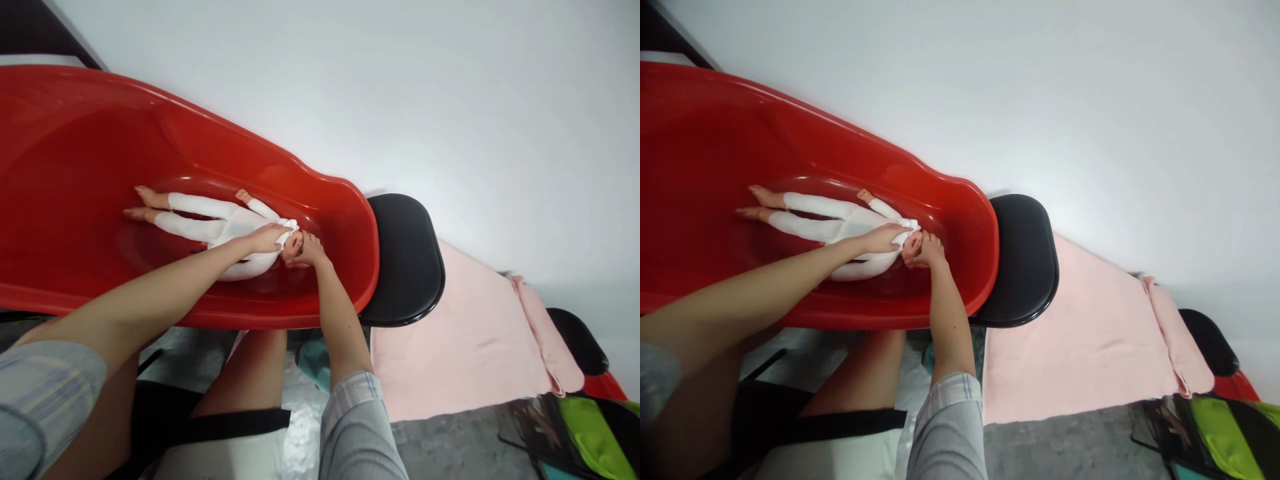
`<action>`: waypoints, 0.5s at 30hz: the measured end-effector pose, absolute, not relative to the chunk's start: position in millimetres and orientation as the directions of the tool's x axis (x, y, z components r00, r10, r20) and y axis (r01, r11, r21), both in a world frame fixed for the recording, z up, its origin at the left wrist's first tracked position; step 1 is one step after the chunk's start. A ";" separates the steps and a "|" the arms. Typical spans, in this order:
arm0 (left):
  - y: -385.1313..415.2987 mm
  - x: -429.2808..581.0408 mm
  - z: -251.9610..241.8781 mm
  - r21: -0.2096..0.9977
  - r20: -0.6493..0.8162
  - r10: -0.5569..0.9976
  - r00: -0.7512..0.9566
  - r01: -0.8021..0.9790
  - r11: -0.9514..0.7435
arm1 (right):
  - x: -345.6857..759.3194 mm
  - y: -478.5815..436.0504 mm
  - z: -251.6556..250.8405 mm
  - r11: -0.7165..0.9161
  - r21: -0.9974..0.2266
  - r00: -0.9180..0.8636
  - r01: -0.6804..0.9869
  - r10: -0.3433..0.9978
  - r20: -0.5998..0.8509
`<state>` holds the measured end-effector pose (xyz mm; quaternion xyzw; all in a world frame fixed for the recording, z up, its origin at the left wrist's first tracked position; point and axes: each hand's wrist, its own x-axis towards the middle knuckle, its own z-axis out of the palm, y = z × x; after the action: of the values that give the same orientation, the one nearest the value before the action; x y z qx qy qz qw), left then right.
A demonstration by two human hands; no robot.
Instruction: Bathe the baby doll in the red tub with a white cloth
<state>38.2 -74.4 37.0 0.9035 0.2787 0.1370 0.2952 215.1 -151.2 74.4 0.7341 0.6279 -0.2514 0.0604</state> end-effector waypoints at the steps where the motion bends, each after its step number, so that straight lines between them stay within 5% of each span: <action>1: -76.1 39.1 40.0 0.603 0.079 0.572 0.817 0.418 -0.680 | 215.4 -151.2 74.3 -0.206 -0.228 0.085 0.951 0.890 -0.448; 8: -86.2 41.5 61.6 0.443 -0.100 0.648 0.755 0.617 -0.650 | 217.2 -151.8 75.3 -0.198 -0.222 0.079 0.955 0.889 -0.451; 15: -94.0 41.3 70.5 0.491 -0.184 0.633 0.751 0.629 -0.603 | 219.0 -150.2 71.8 -0.198 -0.229 0.079 0.953 0.892 -0.445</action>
<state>41.3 -94.0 70.5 0.8953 0.3525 0.0043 0.2725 219.0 -150.2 71.8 0.7319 0.6303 -0.2517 0.0606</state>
